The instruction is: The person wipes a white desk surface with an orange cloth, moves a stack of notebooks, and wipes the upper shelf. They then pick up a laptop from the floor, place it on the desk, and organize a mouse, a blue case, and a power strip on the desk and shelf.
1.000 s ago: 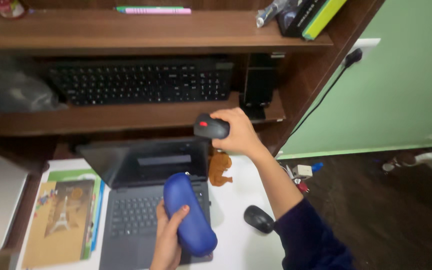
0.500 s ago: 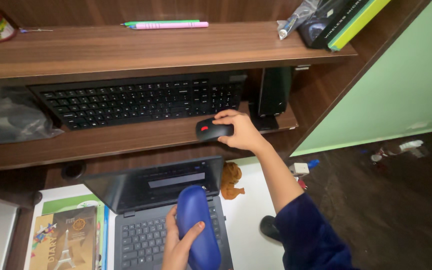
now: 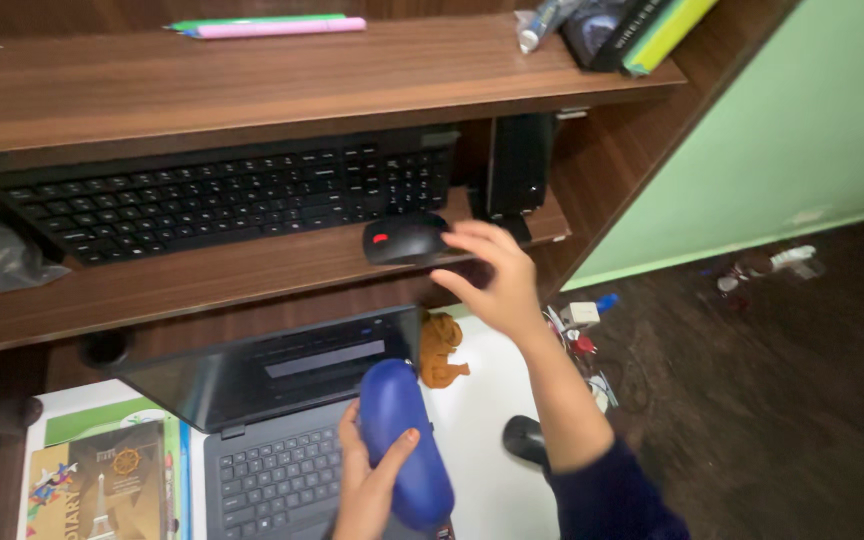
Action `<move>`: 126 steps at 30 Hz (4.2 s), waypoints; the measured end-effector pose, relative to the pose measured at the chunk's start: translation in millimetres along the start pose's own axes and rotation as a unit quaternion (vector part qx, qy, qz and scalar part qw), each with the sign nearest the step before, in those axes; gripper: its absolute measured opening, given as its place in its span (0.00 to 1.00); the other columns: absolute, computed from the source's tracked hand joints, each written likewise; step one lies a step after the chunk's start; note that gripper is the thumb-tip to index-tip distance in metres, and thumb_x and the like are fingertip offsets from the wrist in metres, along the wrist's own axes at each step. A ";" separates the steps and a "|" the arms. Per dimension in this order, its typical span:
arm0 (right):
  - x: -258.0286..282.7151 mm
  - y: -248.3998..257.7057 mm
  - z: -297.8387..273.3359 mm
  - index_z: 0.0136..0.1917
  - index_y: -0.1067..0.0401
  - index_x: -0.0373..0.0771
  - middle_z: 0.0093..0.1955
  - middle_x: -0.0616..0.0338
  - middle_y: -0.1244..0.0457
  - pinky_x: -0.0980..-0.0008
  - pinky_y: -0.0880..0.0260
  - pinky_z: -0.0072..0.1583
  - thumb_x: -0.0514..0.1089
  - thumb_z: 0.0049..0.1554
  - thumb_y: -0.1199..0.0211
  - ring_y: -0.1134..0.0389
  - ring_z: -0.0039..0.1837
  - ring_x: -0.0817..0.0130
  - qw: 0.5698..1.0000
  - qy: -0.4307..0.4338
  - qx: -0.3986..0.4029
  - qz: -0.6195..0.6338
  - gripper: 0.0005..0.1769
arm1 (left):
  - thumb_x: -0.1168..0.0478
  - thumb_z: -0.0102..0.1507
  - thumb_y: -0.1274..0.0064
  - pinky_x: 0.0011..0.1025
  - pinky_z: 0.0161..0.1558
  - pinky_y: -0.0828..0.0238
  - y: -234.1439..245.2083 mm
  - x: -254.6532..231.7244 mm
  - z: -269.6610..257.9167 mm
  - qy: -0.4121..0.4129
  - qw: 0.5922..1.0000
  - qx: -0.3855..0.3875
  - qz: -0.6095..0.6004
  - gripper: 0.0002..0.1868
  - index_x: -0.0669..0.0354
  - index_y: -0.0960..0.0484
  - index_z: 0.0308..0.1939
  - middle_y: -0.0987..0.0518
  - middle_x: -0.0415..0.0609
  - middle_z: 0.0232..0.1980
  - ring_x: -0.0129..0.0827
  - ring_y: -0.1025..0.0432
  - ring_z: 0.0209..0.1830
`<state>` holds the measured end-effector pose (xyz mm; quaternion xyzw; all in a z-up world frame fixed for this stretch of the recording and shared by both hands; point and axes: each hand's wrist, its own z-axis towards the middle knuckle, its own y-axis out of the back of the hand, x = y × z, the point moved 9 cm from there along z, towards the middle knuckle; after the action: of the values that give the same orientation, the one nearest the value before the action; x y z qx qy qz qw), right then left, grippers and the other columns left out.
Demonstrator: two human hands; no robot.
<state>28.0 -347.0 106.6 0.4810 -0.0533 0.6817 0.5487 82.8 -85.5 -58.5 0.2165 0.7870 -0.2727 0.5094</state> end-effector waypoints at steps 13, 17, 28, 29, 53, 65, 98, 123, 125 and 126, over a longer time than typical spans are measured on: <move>-115.7 8.4 -282.8 0.70 0.34 0.44 0.72 0.41 0.44 0.41 0.47 0.67 0.44 0.34 0.18 0.47 0.76 0.36 0.919 -0.183 0.231 -0.261 0.51 | 0.50 0.55 0.32 0.48 0.66 0.39 -153.2 78.0 73.1 -0.152 0.922 0.015 0.356 0.57 0.77 0.51 0.73 0.40 0.77 0.69 0.66 0.40 0.68; -141.1 18.1 -293.7 0.69 0.33 0.47 0.64 0.53 0.37 0.57 0.37 0.65 0.46 0.43 0.23 0.38 0.67 0.51 0.904 -0.244 0.269 -0.225 0.42 | 0.48 0.54 0.35 0.54 0.63 0.39 -173.7 110.7 109.6 -0.047 0.890 -0.014 0.453 0.56 0.67 0.51 0.75 0.39 0.69 0.70 0.61 0.39 0.69; -97.2 108.8 -248.3 0.65 0.29 0.38 0.59 0.49 0.31 0.64 0.27 0.61 0.46 0.36 0.16 0.27 0.60 0.58 0.969 -0.223 0.106 -0.012 0.45 | 0.48 0.53 0.32 0.54 0.65 0.47 -162.0 95.0 89.4 -0.163 0.841 -0.093 0.508 0.55 0.72 0.48 0.72 0.41 0.73 0.69 0.64 0.44 0.67; -86.2 109.7 -240.2 0.65 0.29 0.38 0.59 0.49 0.31 0.64 0.27 0.61 0.46 0.36 0.16 0.27 0.60 0.58 0.971 -0.213 0.107 0.005 0.45 | 0.50 0.55 0.33 0.52 0.65 0.44 -163.0 84.5 80.4 -0.194 0.849 -0.088 0.483 0.50 0.71 0.44 0.71 0.39 0.71 0.68 0.62 0.41 0.66; 110.4 -44.8 -53.3 0.58 0.24 0.37 0.64 0.49 0.33 0.65 0.29 0.64 0.41 0.45 0.21 0.29 0.65 0.56 0.982 0.061 0.126 0.123 0.28 | 0.62 0.64 0.41 0.26 0.53 0.26 37.1 -145.2 25.3 -0.262 0.957 -0.001 0.124 0.28 0.69 0.26 0.67 0.23 0.53 0.61 0.30 0.25 0.54; 66.8 -147.3 37.6 0.58 0.25 0.35 0.61 0.46 0.33 0.61 0.28 0.63 0.37 0.42 0.23 0.30 0.64 0.50 0.990 0.087 0.092 0.059 0.29 | 0.49 0.53 0.30 0.48 0.56 0.30 54.9 -215.8 152.9 -0.329 0.778 0.027 0.534 0.35 0.67 0.23 0.57 0.22 0.65 0.51 0.61 0.28 0.55; 5.1 -78.5 11.7 0.62 0.22 0.45 0.71 0.55 0.35 0.51 0.41 0.71 0.38 0.50 0.30 0.40 0.74 0.45 0.978 0.044 -0.035 -0.200 0.24 | 0.39 0.57 0.40 0.50 0.56 0.30 57.1 -197.8 176.8 -0.335 0.724 -0.001 0.603 0.40 0.63 0.24 0.64 0.24 0.65 0.53 0.60 0.30 0.57; -141.9 -34.3 -254.0 0.78 0.42 0.44 0.61 0.49 0.35 0.60 0.28 0.59 0.41 0.36 0.22 0.30 0.59 0.57 0.866 -0.450 -0.055 0.212 0.58 | 0.55 0.59 0.39 0.40 0.59 0.30 -36.4 -17.3 -37.2 -0.177 0.904 0.156 0.358 0.27 0.56 0.24 0.62 0.24 0.54 0.60 0.43 0.28 0.60; -112.2 -19.8 -246.8 0.77 0.40 0.42 0.60 0.50 0.33 0.64 0.29 0.62 0.40 0.36 0.21 0.30 0.60 0.62 0.865 -0.399 -0.005 0.305 0.57 | 0.54 0.58 0.37 0.40 0.58 0.28 -35.9 11.1 -28.4 -0.110 0.935 0.134 0.311 0.32 0.55 0.28 0.65 0.22 0.53 0.59 0.40 0.26 0.59; -95.4 -14.4 -240.6 0.76 0.39 0.40 0.61 0.50 0.33 0.64 0.30 0.63 0.39 0.36 0.20 0.30 0.61 0.62 0.873 -0.369 0.036 0.316 0.56 | 0.54 0.57 0.36 0.40 0.57 0.27 -34.5 22.7 -25.3 -0.077 0.948 0.119 0.286 0.35 0.54 0.30 0.66 0.21 0.52 0.59 0.39 0.25 0.59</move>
<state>-110.4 -263.3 -95.9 0.6748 -0.3762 0.5929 0.2270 35.4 -93.8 -63.7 0.4699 0.6120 -0.2232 0.5956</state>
